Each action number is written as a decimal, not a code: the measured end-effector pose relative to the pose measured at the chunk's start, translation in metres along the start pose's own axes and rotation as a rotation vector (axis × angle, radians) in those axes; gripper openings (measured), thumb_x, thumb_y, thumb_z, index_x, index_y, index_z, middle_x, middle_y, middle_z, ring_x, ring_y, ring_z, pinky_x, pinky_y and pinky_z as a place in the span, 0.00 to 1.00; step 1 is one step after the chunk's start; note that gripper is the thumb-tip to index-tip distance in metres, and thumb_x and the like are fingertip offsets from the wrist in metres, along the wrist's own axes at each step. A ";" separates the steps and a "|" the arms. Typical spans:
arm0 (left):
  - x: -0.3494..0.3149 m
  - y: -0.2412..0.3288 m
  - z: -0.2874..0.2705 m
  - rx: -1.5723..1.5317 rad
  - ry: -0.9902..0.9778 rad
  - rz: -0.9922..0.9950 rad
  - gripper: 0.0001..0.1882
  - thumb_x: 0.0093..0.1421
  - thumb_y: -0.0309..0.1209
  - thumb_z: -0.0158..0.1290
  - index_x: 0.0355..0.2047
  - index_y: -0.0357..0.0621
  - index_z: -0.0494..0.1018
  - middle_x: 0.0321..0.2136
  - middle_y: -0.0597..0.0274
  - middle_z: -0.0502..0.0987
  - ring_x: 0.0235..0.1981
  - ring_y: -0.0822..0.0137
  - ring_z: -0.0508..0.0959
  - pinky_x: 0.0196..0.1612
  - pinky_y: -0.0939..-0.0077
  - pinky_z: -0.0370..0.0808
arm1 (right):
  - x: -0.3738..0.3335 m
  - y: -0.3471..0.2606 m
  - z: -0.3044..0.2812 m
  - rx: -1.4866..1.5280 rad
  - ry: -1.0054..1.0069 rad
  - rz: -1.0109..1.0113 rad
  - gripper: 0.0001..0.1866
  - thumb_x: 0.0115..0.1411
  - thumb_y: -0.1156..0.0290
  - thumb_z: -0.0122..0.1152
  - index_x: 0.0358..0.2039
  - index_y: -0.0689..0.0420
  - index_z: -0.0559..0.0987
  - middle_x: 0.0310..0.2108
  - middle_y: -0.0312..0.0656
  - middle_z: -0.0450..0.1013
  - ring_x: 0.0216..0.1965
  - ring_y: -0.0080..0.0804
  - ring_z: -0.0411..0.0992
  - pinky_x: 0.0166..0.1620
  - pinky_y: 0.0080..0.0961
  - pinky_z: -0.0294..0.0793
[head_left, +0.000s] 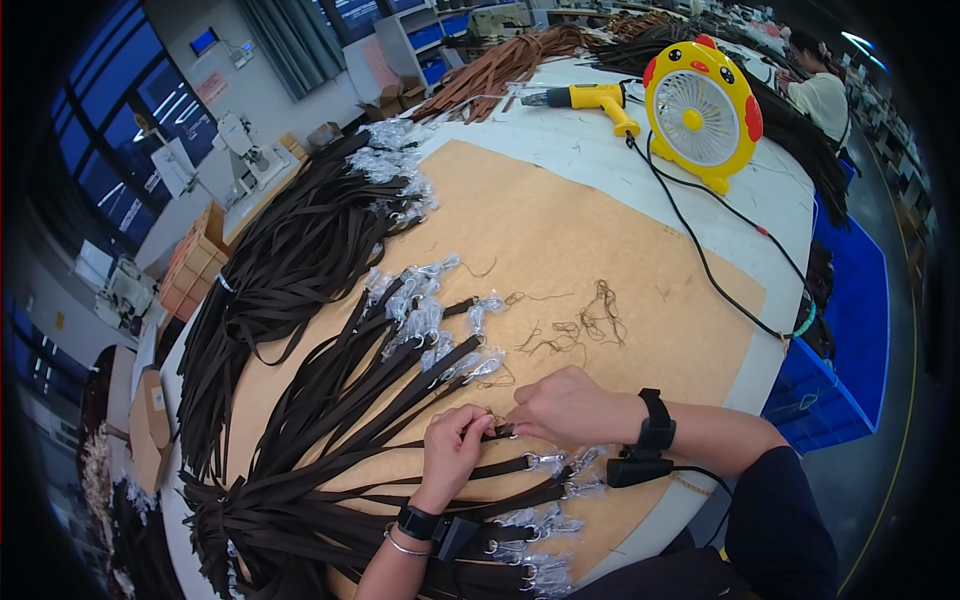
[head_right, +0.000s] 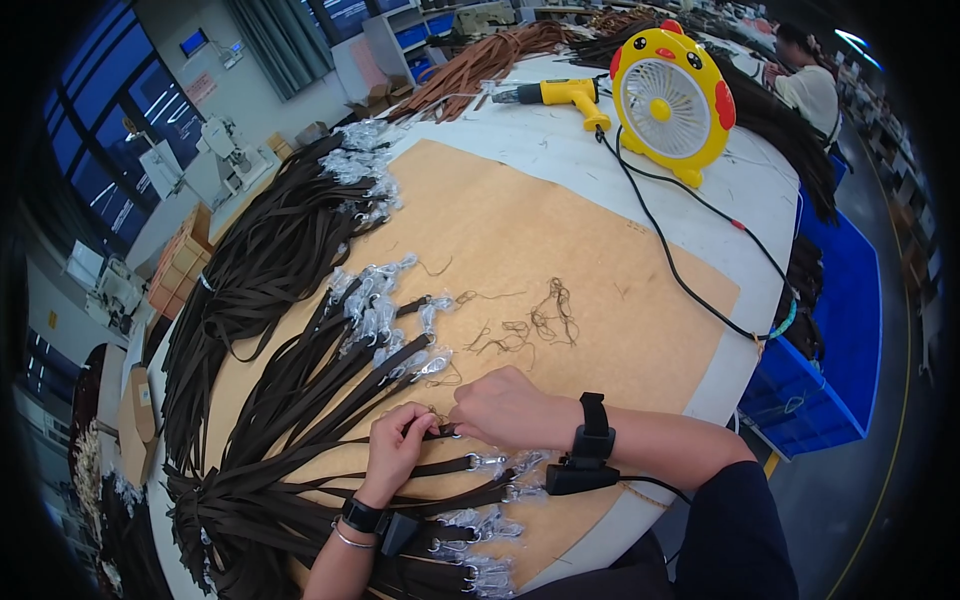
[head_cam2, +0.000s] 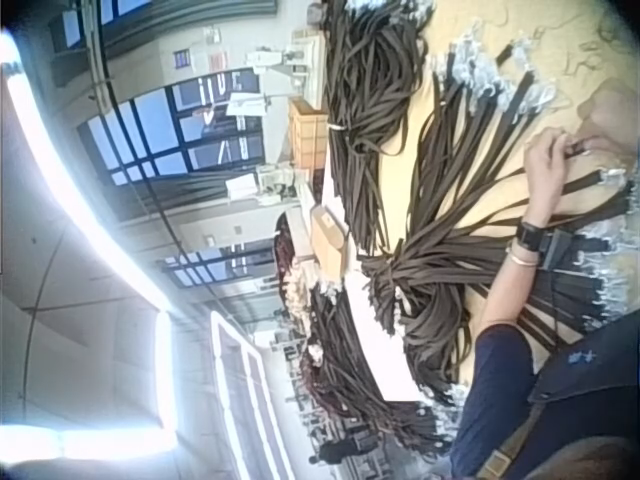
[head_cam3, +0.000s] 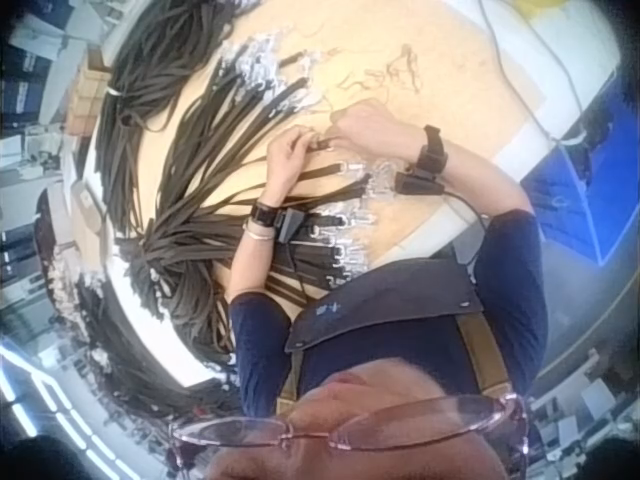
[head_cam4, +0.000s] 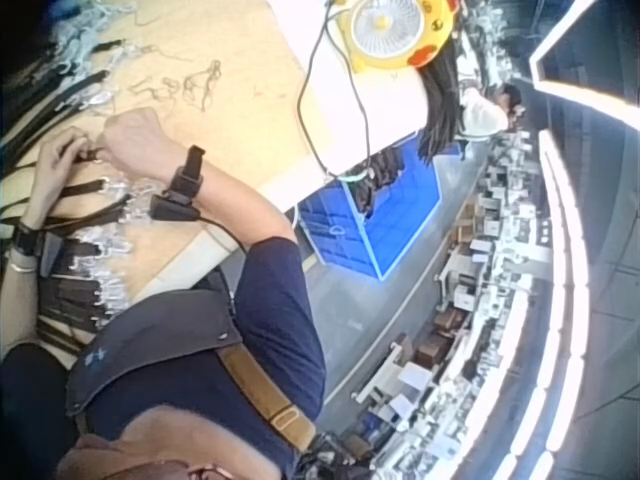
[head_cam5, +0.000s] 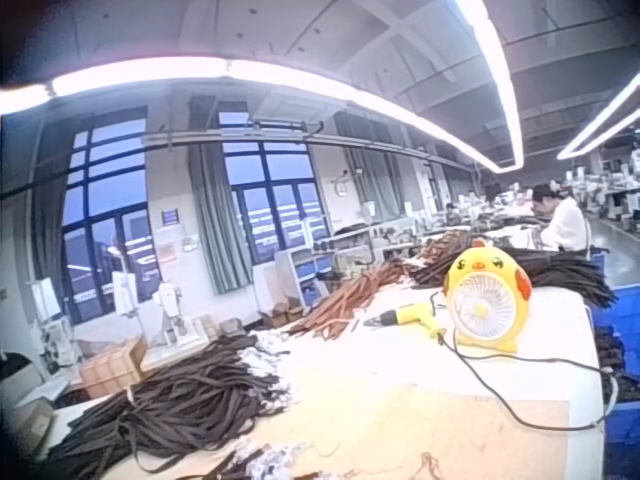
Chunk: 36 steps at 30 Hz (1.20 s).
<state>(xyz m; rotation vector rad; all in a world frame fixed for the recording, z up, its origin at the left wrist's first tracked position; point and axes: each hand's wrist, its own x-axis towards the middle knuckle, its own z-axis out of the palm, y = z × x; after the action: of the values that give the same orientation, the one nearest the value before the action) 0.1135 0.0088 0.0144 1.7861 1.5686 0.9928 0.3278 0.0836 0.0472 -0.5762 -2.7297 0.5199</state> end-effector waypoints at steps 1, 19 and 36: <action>0.000 -0.002 0.000 0.001 0.001 0.003 0.09 0.65 0.26 0.53 0.28 0.35 0.76 0.22 0.58 0.79 0.26 0.67 0.80 0.33 0.75 0.72 | 0.000 0.001 0.002 -0.016 0.002 -0.016 0.11 0.60 0.59 0.62 0.37 0.51 0.84 0.27 0.38 0.74 0.29 0.41 0.77 0.31 0.38 0.74; -0.002 -0.006 -0.004 0.065 -0.047 0.014 0.11 0.68 0.27 0.49 0.27 0.37 0.72 0.21 0.62 0.76 0.25 0.70 0.76 0.32 0.77 0.71 | -0.005 0.002 0.015 -0.063 0.089 -0.014 0.12 0.61 0.58 0.62 0.40 0.50 0.84 0.27 0.36 0.73 0.27 0.38 0.77 0.28 0.34 0.74; -0.002 -0.008 -0.002 -0.015 -0.026 -0.007 0.10 0.65 0.28 0.52 0.26 0.40 0.73 0.20 0.59 0.77 0.23 0.58 0.75 0.32 0.67 0.68 | -0.003 0.002 0.019 -0.033 0.100 -0.026 0.10 0.61 0.60 0.62 0.37 0.51 0.83 0.26 0.38 0.72 0.27 0.39 0.76 0.28 0.35 0.74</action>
<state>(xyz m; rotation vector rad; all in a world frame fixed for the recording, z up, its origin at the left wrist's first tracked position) 0.1071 0.0082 0.0090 1.7747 1.5466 0.9719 0.3240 0.0789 0.0294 -0.5590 -2.6520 0.4287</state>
